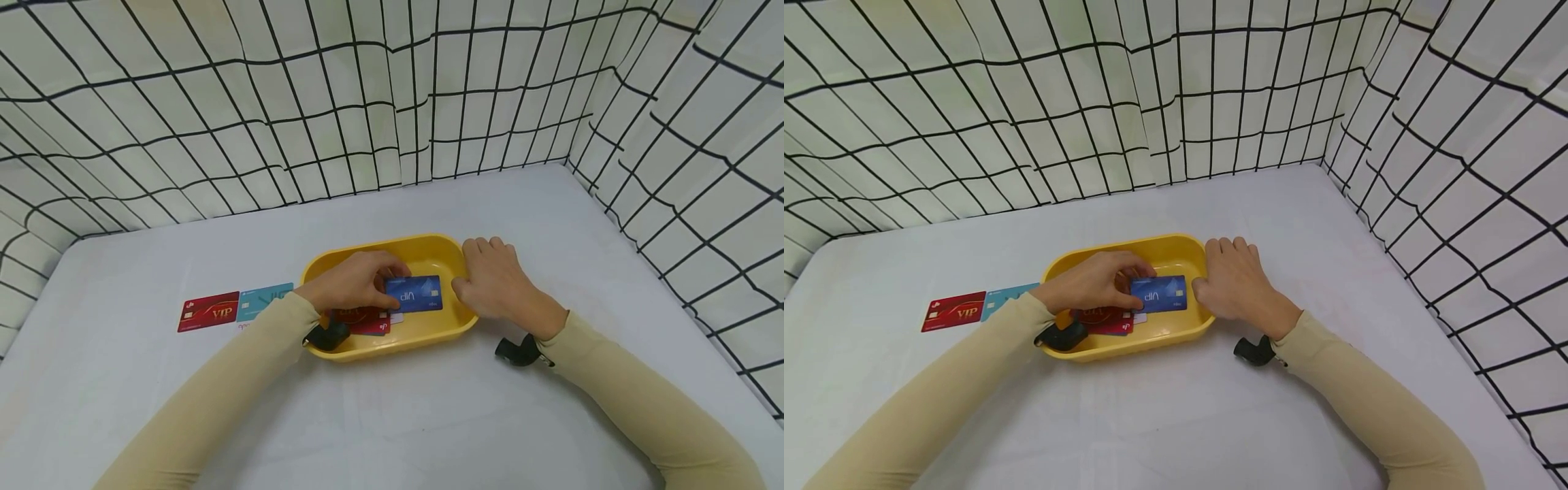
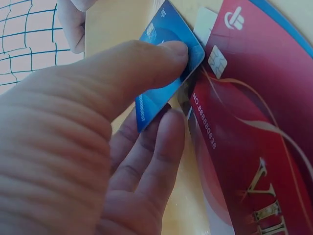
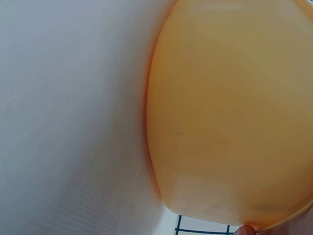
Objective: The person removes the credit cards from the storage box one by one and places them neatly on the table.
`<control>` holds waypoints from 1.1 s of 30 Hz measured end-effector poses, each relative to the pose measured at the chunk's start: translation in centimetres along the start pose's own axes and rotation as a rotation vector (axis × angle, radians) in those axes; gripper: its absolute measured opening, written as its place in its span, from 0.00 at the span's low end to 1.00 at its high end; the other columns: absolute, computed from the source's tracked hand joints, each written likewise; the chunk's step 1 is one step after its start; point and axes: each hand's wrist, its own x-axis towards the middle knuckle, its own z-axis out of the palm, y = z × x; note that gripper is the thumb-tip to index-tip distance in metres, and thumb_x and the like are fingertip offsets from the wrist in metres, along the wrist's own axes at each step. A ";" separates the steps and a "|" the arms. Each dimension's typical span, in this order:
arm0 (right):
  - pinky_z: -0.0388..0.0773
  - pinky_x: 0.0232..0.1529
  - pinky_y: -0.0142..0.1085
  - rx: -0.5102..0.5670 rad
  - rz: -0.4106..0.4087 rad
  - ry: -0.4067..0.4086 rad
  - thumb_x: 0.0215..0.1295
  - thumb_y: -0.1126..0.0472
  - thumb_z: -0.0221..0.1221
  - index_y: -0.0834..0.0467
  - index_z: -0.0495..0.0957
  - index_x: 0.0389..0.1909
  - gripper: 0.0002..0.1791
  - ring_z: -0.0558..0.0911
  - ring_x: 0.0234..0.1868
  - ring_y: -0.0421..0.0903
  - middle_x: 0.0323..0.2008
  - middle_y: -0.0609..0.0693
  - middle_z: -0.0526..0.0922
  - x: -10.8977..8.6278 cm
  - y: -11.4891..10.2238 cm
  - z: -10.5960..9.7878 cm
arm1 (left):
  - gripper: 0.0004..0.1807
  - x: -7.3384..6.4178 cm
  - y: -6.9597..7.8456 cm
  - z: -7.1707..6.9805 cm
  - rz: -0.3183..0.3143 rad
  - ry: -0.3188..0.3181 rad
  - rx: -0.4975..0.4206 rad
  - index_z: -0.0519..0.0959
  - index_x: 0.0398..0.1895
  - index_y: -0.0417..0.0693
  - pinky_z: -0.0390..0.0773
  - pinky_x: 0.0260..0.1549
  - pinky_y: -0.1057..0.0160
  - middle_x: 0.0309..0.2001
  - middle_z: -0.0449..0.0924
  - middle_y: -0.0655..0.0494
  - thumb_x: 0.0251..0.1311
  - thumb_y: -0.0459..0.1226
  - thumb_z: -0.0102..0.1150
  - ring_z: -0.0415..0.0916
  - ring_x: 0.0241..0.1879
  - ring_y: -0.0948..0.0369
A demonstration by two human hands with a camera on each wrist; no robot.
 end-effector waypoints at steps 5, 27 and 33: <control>0.57 0.41 0.43 0.001 0.001 -0.002 0.64 0.53 0.50 0.64 0.70 0.51 0.21 0.67 0.42 0.55 0.37 0.55 0.72 0.0 -0.1 0.0 | 0.27 -0.1 0.0 0.1 -0.001 -0.009 -0.034 0.78 0.63 0.53 0.84 0.59 0.56 0.59 0.82 0.53 0.60 0.40 0.74 0.80 0.54 0.55; 0.56 0.40 0.42 0.005 0.005 0.004 0.63 0.53 0.50 0.65 0.70 0.51 0.22 0.67 0.42 0.55 0.37 0.55 0.72 0.0 0.0 0.2 | 0.23 -0.4 0.1 0.0 0.041 -0.005 -0.067 0.79 0.62 0.61 0.80 0.66 0.51 0.63 0.79 0.55 0.66 0.37 0.68 0.78 0.61 0.53; 0.56 0.40 0.42 0.001 -0.004 0.013 0.64 0.53 0.50 0.64 0.70 0.49 0.20 0.66 0.41 0.55 0.36 0.55 0.71 0.0 0.0 0.1 | 0.25 -0.4 0.2 -0.1 0.044 0.039 -0.065 0.76 0.66 0.58 0.81 0.64 0.51 0.61 0.80 0.52 0.67 0.37 0.67 0.79 0.60 0.52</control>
